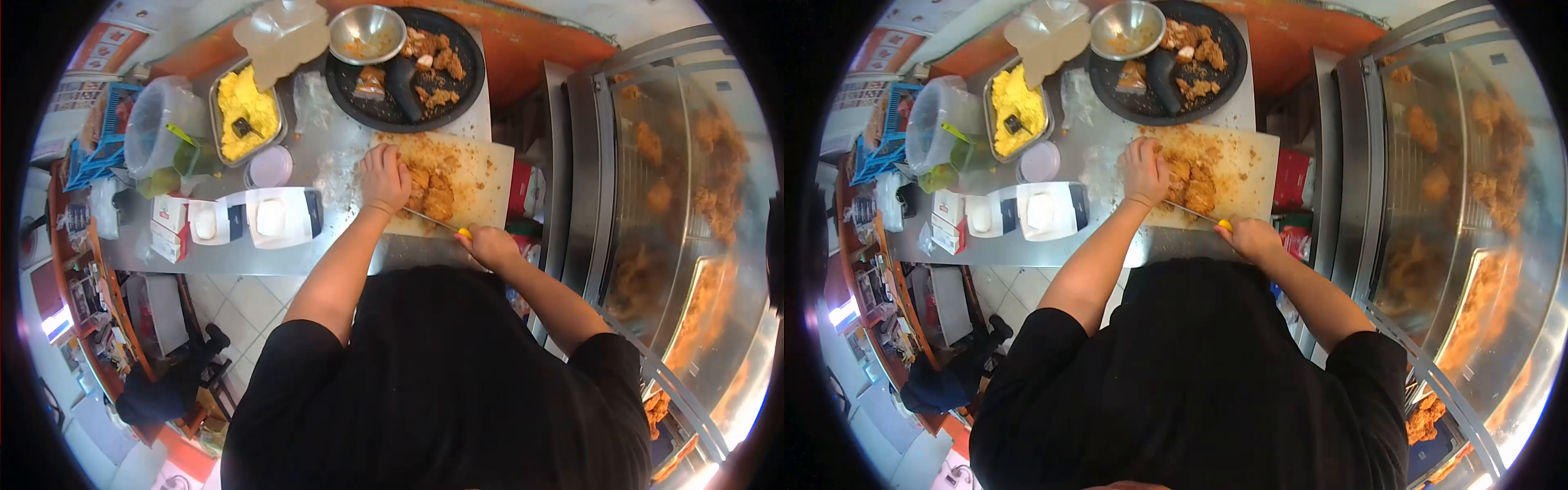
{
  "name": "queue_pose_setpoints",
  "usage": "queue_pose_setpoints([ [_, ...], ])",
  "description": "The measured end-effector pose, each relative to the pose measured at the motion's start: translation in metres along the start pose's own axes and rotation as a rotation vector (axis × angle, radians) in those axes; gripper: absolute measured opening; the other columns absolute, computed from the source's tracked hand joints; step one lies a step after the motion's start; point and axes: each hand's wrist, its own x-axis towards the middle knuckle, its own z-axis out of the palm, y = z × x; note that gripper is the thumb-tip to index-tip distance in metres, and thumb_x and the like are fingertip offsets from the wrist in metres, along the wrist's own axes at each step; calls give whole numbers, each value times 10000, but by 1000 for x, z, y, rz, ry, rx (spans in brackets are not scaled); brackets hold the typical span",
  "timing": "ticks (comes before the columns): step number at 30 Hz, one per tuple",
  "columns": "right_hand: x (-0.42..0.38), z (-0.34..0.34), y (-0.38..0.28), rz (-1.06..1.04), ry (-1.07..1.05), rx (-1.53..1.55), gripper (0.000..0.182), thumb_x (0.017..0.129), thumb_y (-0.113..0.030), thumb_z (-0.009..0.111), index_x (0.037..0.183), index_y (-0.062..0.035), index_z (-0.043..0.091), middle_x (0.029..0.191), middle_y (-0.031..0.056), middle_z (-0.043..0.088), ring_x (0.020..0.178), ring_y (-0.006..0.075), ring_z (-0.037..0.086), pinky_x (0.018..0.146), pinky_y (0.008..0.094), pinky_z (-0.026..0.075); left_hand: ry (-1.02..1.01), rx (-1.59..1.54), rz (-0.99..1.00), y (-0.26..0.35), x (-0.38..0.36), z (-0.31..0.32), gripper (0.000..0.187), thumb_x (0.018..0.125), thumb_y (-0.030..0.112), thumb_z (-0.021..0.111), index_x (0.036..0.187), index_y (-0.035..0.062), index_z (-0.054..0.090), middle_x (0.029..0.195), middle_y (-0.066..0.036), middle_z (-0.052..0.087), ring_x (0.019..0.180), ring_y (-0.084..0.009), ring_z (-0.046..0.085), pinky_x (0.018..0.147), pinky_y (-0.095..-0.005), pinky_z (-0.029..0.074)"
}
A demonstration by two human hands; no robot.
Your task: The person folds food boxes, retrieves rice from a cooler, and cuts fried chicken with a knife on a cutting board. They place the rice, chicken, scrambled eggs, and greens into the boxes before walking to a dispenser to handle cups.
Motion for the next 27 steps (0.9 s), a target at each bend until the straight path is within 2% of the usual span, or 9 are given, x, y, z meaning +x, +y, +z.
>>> queue_pose_setpoints([
  [6, -20, -50, -10, 6, -42, 54, 627, 1019, -630, 487, 961, -40, 692, 782, 247, 709, 773, 443, 716, 729, 549, 575, 390, -190, 16, -4, 5, -44, 429, 963, 205, 553, 1324, -26, 526, 1289, -231, 529, 1217, -414, 479, 1080, -524, 346],
  [8, -13, -55, -3, -28, 181, 42, 619, 1008, -635, 507, 936, -46, 682, 740, 217, 704, 688, 426, 706, 647, 537, 574, 519, -125, -9, 3, -6, -88, 412, 1005, 198, 507, 1325, -61, 511, 1286, -243, 530, 1206, -403, 483, 1081, -513, 359],
  [14, 83, -80, -1, -29, 273, -109, 484, 1015, -523, 578, 944, -53, 664, 794, 180, 718, 718, 390, 718, 643, 506, 583, 295, 24, -68, 11, -85, -157, 374, 970, 68, 500, 1320, -63, 508, 1286, -234, 526, 1203, -385, 495, 1091, -488, 361],
  [16, 118, -63, 10, -229, 568, -198, 419, 1024, -461, 570, 997, -55, 670, 944, 189, 716, 899, 374, 707, 777, 470, 577, 249, 77, -109, 23, -125, -168, 378, 954, 44, 503, 1316, -66, 508, 1282, -239, 526, 1201, -395, 494, 1090, -488, 363],
  [17, 128, -61, 14, -236, 595, -138, 270, 995, -312, 628, 1040, -47, 660, 1039, 188, 690, 1023, 360, 657, 894, 447, 533, 198, 119, -151, 30, -146, -174, 384, 939, 19, 506, 1313, -69, 508, 1277, -245, 526, 1200, -404, 494, 1089, -487, 365],
  [20, 114, -69, 18, -374, 897, 212, 180, 942, -162, 681, 1060, -31, 647, 1061, 182, 678, 1068, 369, 624, 933, 469, 497, 189, 172, -264, 51, -211, -185, 382, 924, -2, 509, 1301, -60, 515, 1269, -245, 536, 1201, -411, 495, 1086, -491, 366],
  [21, 101, -66, 15, -387, 854, 214, 236, 882, -97, 727, 1093, -34, 641, 1068, 170, 671, 1047, 379, 623, 935, 473, 498, 160, 207, -350, 60, -232, -186, 356, 924, -4, 509, 1277, -50, 529, 1247, -236, 549, 1187, -408, 508, 1073, -489, 381],
  [25, 50, -21, -31, -522, 529, 70, 822, 808, -364, 828, 1494, -79, 476, 1449, 229, 497, 1364, 439, 458, 1147, 570, 357, 81, 200, -617, 77, -318, -175, 314, 903, -10, 534, 1214, -17, 576, 1182, -209, 598, 1151, -403, 538, 1019, -499, 409],
  [27, 54, -1, -43, -506, 502, 58, 927, 778, -399, 852, 1541, -98, 421, 1500, 229, 436, 1382, 449, 422, 1157, 580, 338, 47, 206, -693, 81, -355, -166, 300, 907, -7, 532, 1203, -13, 582, 1170, -201, 607, 1139, -398, 547, 1011, -498, 416],
])
